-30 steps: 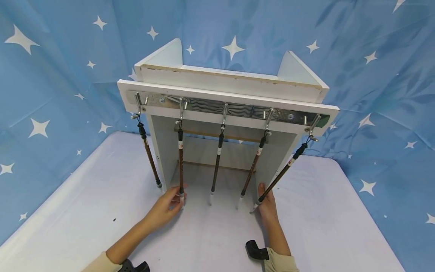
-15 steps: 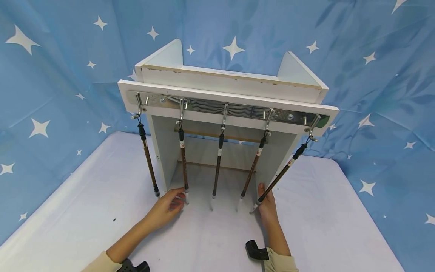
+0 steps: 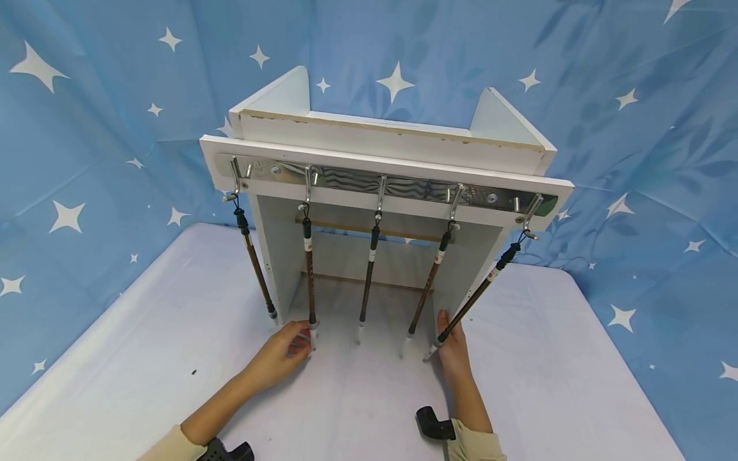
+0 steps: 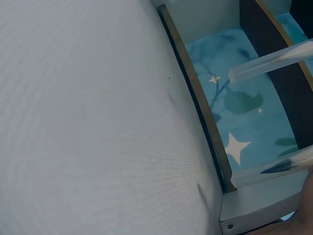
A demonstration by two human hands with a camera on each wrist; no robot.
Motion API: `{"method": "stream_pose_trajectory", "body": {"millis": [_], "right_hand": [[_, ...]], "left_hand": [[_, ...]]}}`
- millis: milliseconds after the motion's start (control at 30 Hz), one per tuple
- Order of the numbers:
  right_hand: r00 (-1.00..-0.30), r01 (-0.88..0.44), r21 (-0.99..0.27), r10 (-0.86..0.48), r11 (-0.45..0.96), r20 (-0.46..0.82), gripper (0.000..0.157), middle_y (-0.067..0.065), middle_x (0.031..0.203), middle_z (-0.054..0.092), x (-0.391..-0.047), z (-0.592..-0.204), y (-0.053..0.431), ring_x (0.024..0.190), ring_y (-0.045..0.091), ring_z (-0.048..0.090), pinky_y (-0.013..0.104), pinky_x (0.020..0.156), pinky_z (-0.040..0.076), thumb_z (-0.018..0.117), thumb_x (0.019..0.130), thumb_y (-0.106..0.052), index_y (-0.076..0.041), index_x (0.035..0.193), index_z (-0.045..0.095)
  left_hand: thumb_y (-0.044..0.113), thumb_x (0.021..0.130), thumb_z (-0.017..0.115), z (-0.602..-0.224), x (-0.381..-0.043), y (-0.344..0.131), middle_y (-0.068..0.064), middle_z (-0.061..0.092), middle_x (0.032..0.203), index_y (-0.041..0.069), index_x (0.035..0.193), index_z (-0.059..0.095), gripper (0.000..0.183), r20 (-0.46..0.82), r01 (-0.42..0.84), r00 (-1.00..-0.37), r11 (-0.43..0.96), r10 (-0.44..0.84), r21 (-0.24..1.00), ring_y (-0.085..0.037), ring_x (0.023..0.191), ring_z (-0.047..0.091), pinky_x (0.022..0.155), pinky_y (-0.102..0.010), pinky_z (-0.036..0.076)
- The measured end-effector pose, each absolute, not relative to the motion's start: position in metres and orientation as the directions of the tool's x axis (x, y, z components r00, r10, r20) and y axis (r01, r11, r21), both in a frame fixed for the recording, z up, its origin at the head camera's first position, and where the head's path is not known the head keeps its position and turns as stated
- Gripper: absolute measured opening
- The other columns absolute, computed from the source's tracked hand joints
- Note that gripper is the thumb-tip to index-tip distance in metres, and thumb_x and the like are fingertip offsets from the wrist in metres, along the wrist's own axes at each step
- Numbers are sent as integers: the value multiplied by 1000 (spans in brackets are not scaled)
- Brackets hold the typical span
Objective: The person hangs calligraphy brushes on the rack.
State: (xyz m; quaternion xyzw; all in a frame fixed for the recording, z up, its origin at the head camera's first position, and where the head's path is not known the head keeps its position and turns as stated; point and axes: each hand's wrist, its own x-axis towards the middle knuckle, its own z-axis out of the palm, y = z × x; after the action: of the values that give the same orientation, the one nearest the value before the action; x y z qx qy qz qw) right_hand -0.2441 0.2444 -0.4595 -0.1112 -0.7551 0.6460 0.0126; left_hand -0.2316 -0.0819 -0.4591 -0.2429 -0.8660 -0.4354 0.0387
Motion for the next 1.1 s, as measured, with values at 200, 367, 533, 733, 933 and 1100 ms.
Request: {"method": "stream_pose_trajectory", "body": {"millis": [200, 367, 533, 733, 933, 1100], "right_hand": [[-977, 148, -979, 177, 142, -122, 80, 15, 153, -6, -246, -460, 243, 140, 35, -5, 57, 111, 0, 32, 92, -56, -12, 147, -6], [-980, 139, -978, 167, 156, -112, 76, 14, 153, -8, -249, -462, 248, 140, 34, -8, 57, 112, -1, 31, 95, -51, -12, 147, -7], [-979, 170, -973, 143, 154, -148, 75, 13, 153, -9, -254, -465, 251, 139, 35, -10, 58, 111, -2, 34, 95, -48, -15, 147, -8], [-971, 236, -956, 80, 173, -225, 70, 10, 154, -1, -259, -465, 265, 141, 35, -2, 59, 111, 3, 40, 95, -42, -18, 148, 0], [-971, 238, -961, 30, 142, -236, 59, 20, 152, 9, -256, -463, 280, 139, 36, 12, 51, 114, 12, 29, 100, -33, -6, 147, 6], [-973, 232, -950, 45, 207, -228, 64, 20, 152, 8, -248, -454, 286, 140, 33, 11, 46, 115, 13, 13, 99, -44, -1, 146, 3]], "left_hand": [[-1, 82, 60, -459, -233, -83, -12, 58, 105, -3, 121, 50, 40, 286, 461, -876, 498, 388, 734, -22, 88, 63, 76, -25, 54], [1, 83, 60, -459, -237, -80, -11, 57, 108, 0, 123, 48, 42, 273, 468, -869, 504, 413, 726, -20, 90, 63, 77, -26, 54], [6, 84, 60, -455, -240, -81, -11, 57, 111, 1, 126, 46, 44, 244, 449, -880, 543, 408, 709, -21, 93, 62, 77, -31, 54], [10, 87, 59, -450, -246, -84, -13, 56, 114, 3, 131, 42, 48, 241, 450, -880, 554, 411, 701, -25, 97, 61, 79, -36, 54], [15, 88, 59, -445, -249, -90, -12, 55, 117, 9, 135, 39, 51, 225, 457, -877, 593, 424, 663, -26, 101, 60, 82, -39, 52], [15, 87, 60, -440, -243, -93, -10, 55, 120, 11, 135, 39, 53, 228, 461, -881, 639, 415, 616, -26, 106, 58, 85, -40, 51]]}}
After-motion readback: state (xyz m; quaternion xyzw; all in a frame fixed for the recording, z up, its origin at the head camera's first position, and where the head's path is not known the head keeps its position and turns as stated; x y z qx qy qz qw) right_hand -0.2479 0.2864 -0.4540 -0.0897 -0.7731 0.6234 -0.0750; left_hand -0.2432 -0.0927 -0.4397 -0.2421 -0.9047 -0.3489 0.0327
